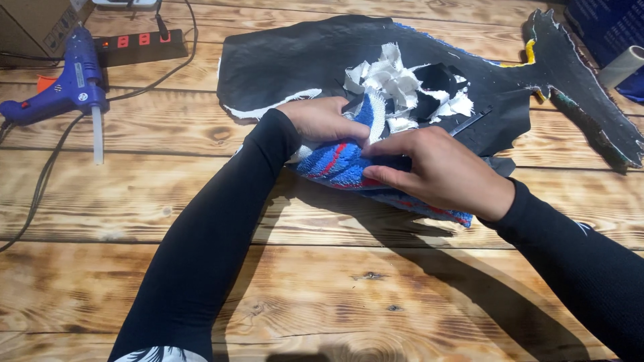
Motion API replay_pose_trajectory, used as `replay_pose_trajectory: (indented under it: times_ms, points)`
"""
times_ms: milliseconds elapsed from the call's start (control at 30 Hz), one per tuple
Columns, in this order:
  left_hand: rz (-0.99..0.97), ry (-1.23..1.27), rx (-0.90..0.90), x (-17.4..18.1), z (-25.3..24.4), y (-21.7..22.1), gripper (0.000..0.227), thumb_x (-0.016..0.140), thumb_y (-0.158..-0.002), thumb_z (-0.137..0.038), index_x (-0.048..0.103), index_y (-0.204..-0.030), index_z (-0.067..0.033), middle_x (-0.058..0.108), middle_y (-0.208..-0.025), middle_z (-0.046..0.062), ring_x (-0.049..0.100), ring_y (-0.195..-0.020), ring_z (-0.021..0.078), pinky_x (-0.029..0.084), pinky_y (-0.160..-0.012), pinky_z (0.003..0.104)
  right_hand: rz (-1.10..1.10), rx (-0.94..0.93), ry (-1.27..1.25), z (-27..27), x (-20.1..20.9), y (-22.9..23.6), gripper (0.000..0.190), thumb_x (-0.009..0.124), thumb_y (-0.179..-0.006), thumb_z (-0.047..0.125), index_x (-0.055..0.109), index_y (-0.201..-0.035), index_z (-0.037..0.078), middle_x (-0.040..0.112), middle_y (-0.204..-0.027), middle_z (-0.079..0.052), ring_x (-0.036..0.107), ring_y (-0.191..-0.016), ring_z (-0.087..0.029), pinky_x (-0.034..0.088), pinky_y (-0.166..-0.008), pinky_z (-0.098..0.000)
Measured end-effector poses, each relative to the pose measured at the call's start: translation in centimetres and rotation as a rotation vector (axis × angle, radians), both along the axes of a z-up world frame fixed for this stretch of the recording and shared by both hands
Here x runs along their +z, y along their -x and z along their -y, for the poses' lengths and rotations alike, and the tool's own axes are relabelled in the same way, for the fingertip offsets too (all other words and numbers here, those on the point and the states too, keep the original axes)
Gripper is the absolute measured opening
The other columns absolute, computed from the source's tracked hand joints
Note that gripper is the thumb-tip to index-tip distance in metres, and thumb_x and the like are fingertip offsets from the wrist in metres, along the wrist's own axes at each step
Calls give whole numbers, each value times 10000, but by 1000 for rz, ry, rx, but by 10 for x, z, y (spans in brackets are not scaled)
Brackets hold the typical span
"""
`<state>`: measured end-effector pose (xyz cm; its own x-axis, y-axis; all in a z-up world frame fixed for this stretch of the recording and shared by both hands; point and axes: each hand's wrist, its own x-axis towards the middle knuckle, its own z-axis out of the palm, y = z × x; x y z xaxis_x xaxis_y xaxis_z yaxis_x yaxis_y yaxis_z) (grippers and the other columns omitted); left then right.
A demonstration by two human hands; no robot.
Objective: The person is using scissors to trim the edges of a black rug-like foam material with blue fabric designs on a wooden table.
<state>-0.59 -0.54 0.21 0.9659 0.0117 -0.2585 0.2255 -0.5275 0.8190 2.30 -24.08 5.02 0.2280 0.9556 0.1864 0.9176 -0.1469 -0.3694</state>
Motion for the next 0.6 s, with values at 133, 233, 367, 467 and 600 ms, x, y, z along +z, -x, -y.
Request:
replay_pose_trajectory:
  times_ms: [133,233,367,467,600]
  points:
    - [87,-58,24,0,4,8,605,802,-723,-405,670,-1116,36,788,-907,91,716,-752,113,563,-723,242,-7,1,-45,11,-5,1,284,744,-887,274,792,-1112,107,803,-1011,-103,788,-790,-230,595,-706,-345]
    - [70,28,-61,1,6,9,525,774,-734,-368,751,-1063,41,781,-888,93,692,-723,120,547,-692,255,-5,-78,-18,22,-4,4,313,740,-861,256,783,-1142,124,809,-964,-85,774,-731,-217,589,-667,-334]
    - [22,136,-14,0,7,10,528,781,-710,-332,706,-1086,31,785,-885,87,724,-728,118,577,-701,247,-45,-140,-52,44,-7,0,295,741,-857,221,789,-1126,113,813,-957,-85,790,-753,-199,593,-654,-323]
    - [3,119,7,0,6,11,505,791,-715,-310,670,-1086,10,775,-867,86,730,-717,132,587,-694,257,-14,-80,-155,57,-13,-2,276,751,-877,204,787,-1124,87,810,-984,-91,788,-819,-185,599,-706,-305]
    - [23,137,-19,-1,7,11,514,788,-722,-315,674,-1089,26,781,-886,89,731,-742,128,588,-704,250,-114,-235,-98,71,-17,-5,252,761,-844,204,805,-1077,118,826,-929,-69,799,-744,-145,619,-646,-272]
